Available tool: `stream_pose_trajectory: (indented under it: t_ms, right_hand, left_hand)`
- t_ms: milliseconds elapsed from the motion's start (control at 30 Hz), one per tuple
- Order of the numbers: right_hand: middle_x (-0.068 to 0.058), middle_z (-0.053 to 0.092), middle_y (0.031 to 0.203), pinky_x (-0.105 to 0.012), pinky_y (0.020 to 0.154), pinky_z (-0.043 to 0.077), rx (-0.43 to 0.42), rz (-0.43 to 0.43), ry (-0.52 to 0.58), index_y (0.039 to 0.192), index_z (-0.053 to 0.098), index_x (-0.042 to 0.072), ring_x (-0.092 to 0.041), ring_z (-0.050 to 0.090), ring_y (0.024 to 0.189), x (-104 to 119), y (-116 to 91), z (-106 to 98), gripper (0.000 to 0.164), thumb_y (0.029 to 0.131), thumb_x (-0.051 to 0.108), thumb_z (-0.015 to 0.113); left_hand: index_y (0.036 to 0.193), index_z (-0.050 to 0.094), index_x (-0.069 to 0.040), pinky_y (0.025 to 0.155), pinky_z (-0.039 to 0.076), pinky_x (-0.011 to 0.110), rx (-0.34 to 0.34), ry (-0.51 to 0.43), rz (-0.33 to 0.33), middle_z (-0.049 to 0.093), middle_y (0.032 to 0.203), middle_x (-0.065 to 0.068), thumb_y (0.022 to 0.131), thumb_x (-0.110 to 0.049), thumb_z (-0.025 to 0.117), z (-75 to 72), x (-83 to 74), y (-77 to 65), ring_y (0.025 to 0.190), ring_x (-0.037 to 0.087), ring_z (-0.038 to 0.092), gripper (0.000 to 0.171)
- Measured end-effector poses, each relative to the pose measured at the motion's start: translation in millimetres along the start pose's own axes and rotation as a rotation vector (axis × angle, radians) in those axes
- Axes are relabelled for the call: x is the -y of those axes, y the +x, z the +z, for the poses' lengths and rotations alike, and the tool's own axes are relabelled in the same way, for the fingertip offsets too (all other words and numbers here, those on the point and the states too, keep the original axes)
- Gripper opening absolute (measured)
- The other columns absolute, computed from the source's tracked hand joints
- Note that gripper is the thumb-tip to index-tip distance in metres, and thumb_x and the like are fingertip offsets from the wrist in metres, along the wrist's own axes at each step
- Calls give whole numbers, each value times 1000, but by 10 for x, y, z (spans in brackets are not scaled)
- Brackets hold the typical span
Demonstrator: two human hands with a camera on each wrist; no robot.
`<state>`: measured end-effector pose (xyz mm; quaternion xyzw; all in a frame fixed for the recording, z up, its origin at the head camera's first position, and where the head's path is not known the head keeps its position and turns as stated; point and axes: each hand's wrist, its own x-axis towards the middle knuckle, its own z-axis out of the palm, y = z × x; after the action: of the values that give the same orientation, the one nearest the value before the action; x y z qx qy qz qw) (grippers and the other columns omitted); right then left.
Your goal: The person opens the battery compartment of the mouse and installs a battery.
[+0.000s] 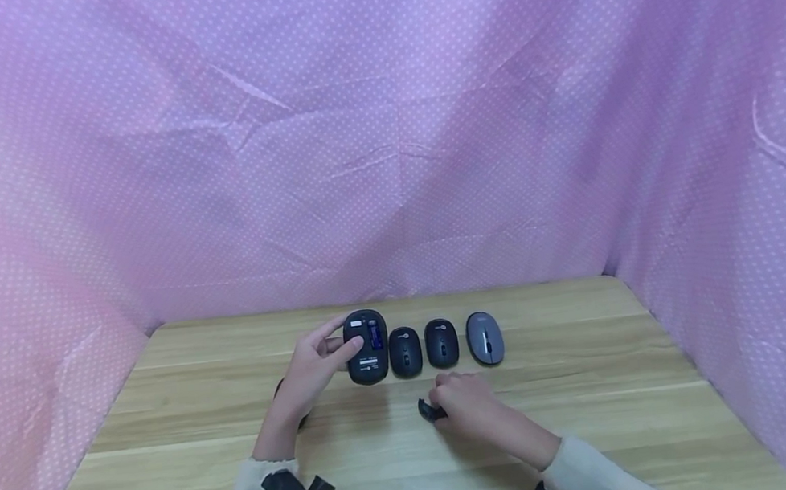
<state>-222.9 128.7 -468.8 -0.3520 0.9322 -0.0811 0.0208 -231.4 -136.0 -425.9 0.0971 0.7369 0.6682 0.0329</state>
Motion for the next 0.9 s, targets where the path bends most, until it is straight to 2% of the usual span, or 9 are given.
stream_pose_trajectory:
  t_ms: [133, 300, 433, 567, 733, 900]
  right_hand:
    - [3, 61, 76, -20, 54, 40, -40, -22, 6, 79, 72, 13, -7, 46, 62, 8, 8, -14, 10, 81, 8, 80]
    - [5, 61, 73, -17, 54, 39, -67, -2, 70, 80, 73, 11, -4, 43, 61, 15, 22, -38, 9, 84, 3, 76]
    - [5, 62, 72, -18, 53, 40, -84, 42, 92, 78, 70, 12, -4, 43, 60, 6, 50, -56, 11, 84, 4, 75]
    - [4, 66, 77, -17, 54, 43, -122, 123, 143, 85, 73, 9, -4, 50, 62, 0, 113, -125, 1, 84, 8, 74]
    - [-2, 76, 86, -22, 63, 56, -272, 169, 279, 92, 75, 7, -7, 65, 71, -19, 201, -359, 7, 85, 6, 76]
    - [-7, 77, 86, -30, 70, 60, -420, 160, 499, 97, 75, 2, -12, 69, 75, -47, 275, -595, 11, 86, 0, 76]
  left_hand:
    - [149, 51, -10, 82, 63, 32, 1, -4, 4, 72, 118, 24, 99, -18, 66, -1, -2, -1, 101, 27, 76, 52]
    - [149, 50, -9, 82, 63, 33, 0, -6, 9, 73, 117, 25, 99, -19, 66, -1, 9, -6, 98, 26, 76, 53]
    - [149, 50, -8, 81, 63, 33, -3, -5, 11, 73, 115, 25, 99, -19, 67, 2, 14, -7, 97, 25, 76, 54]
    - [149, 51, -8, 81, 64, 33, 0, -9, 20, 73, 115, 25, 99, -18, 66, 2, 27, -2, 97, 26, 76, 53]
    - [148, 52, -9, 81, 63, 32, 11, -21, 20, 73, 117, 24, 99, -17, 66, 4, 31, 0, 99, 27, 76, 52]
    - [148, 51, -8, 81, 63, 33, 28, -25, 15, 71, 121, 26, 99, -17, 67, 4, 39, 10, 101, 28, 76, 53]
